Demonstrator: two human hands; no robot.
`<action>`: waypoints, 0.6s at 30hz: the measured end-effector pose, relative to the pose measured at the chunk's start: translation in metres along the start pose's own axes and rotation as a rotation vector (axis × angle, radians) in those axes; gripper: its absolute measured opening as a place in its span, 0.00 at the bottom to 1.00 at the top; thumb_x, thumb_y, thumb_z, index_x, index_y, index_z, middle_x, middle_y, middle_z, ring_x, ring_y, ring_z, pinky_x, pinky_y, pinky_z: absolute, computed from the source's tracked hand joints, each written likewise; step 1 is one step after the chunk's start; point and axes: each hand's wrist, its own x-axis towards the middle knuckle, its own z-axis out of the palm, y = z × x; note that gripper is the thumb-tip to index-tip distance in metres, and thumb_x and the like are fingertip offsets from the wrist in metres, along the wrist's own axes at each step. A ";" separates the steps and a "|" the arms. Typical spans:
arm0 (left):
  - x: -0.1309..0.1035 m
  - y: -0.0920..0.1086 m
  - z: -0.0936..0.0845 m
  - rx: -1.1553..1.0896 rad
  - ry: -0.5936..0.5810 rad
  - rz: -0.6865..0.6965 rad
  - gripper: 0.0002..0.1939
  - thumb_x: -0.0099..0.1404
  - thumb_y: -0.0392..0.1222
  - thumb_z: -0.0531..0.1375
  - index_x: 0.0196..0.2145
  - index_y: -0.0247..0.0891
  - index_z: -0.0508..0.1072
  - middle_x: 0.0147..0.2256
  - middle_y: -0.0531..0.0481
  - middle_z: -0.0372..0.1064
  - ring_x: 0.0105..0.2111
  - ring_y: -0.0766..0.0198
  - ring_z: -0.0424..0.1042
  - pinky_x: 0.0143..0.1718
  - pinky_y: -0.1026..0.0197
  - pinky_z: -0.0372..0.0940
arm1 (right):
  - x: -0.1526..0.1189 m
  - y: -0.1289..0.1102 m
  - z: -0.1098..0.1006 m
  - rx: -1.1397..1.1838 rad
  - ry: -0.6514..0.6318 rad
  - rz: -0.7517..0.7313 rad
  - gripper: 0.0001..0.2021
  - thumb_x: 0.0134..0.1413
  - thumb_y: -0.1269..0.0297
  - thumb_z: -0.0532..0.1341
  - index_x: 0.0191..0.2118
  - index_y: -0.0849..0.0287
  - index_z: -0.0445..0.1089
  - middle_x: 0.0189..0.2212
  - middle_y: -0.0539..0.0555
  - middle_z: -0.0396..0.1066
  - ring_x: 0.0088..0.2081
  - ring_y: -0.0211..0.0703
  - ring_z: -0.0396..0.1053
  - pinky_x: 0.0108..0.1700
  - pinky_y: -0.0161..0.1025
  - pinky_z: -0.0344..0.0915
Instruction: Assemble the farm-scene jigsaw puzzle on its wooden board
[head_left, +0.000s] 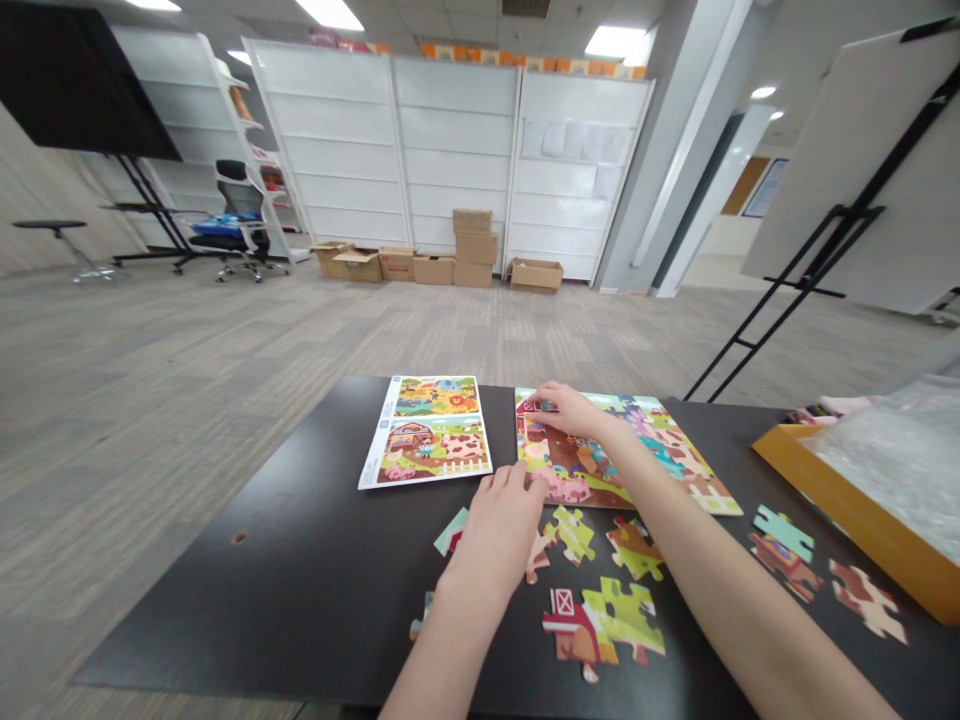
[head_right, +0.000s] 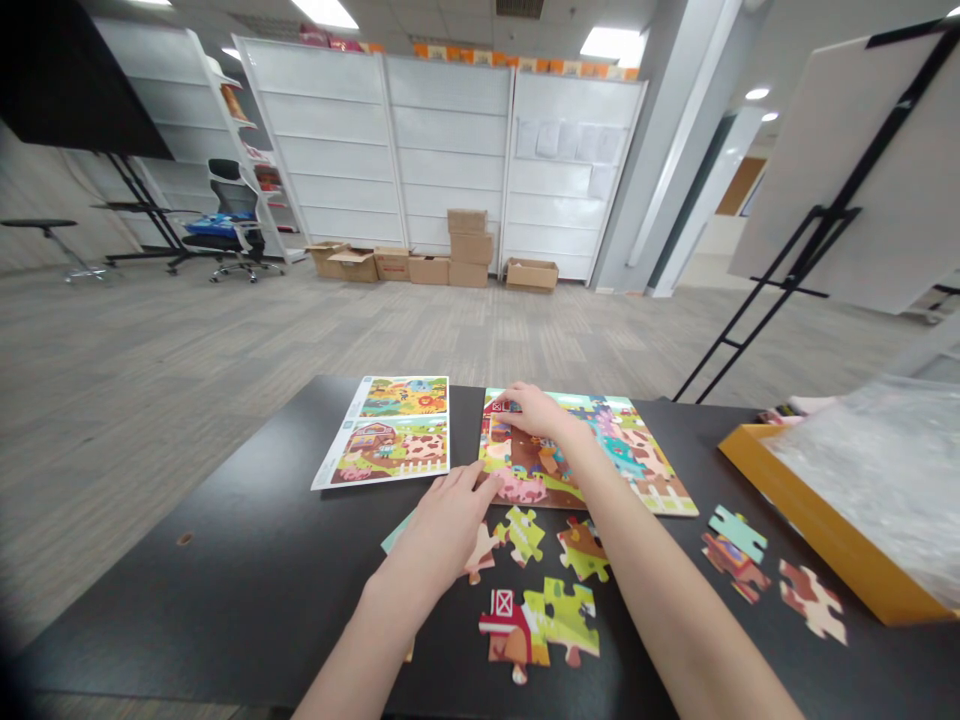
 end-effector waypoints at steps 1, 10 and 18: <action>0.000 0.000 0.000 0.003 0.004 -0.004 0.39 0.50 0.35 0.73 0.57 0.41 0.63 0.60 0.39 0.63 0.59 0.47 0.65 0.57 0.50 0.63 | 0.000 0.001 0.000 -0.005 0.004 -0.002 0.12 0.60 0.60 0.64 0.48 0.55 0.77 0.47 0.59 0.74 0.49 0.50 0.72 0.55 0.46 0.65; 0.001 -0.002 0.007 0.020 0.034 0.009 0.34 0.55 0.34 0.69 0.57 0.38 0.63 0.59 0.38 0.64 0.58 0.48 0.65 0.57 0.49 0.63 | 0.000 0.000 0.000 -0.035 -0.008 0.014 0.13 0.60 0.59 0.64 0.48 0.57 0.76 0.47 0.60 0.74 0.49 0.50 0.72 0.54 0.46 0.66; 0.000 -0.001 0.003 0.013 0.033 0.008 0.33 0.55 0.30 0.68 0.56 0.39 0.63 0.59 0.38 0.63 0.59 0.49 0.65 0.56 0.50 0.63 | 0.001 -0.009 -0.002 0.020 0.082 0.117 0.18 0.58 0.59 0.65 0.52 0.60 0.72 0.48 0.61 0.75 0.46 0.50 0.73 0.51 0.46 0.68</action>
